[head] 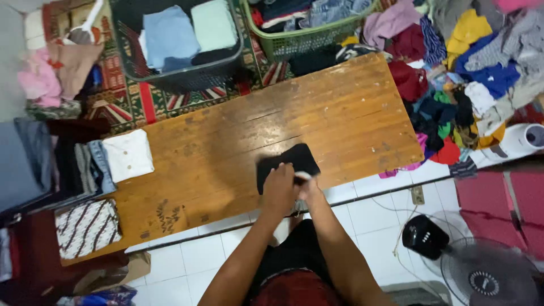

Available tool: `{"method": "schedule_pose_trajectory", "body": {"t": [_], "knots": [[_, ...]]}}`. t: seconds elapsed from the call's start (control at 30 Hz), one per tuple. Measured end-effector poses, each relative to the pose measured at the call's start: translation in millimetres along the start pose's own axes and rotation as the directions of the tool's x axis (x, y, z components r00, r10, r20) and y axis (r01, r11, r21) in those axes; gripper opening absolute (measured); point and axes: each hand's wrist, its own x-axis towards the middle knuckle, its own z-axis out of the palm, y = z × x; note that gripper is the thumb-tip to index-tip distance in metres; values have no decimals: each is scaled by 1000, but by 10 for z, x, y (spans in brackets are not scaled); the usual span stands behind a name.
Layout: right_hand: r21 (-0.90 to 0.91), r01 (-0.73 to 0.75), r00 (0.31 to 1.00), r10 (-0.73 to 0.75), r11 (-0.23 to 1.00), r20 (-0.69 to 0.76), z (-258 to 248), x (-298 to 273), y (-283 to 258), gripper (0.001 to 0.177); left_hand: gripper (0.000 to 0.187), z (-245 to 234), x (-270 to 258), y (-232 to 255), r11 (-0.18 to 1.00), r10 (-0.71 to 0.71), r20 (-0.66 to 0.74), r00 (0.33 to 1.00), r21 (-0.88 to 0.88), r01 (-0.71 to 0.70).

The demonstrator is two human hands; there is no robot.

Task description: The person folds a black t-shirt on a wooden table and then places it on a stack of other folded clothes.

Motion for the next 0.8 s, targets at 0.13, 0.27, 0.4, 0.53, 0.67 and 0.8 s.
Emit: {"method": "schedule_pose_trajectory", "body": {"t": [0.13,0.27,0.4,0.53,0.67,0.8], "knots": [[-23,-44,995,46,999,88,337,-331,1,74,38,-98,-689,219,840,497,-387,776,437,-321],[-62,-101,980,110,993,168,480,-363,131,71,79,-726,-1173,591,882,454,-382,805,319,-346],[-101,-149,959,169,984,228,626,-756,193,68,68,-952,-1231,705,877,451,-490,746,399,-268],[-161,-171,932,213,972,293,867,-1003,226,65,81,-991,-1430,599,908,389,-487,782,345,-238],[-236,-190,894,268,953,360,1162,-1147,390,62,81,-1268,-1864,302,975,219,-714,665,179,-130],[-308,-191,845,316,932,431,1454,-1483,555,59,83,-1326,-2289,-512,989,-112,-897,428,-140,-36]]}}
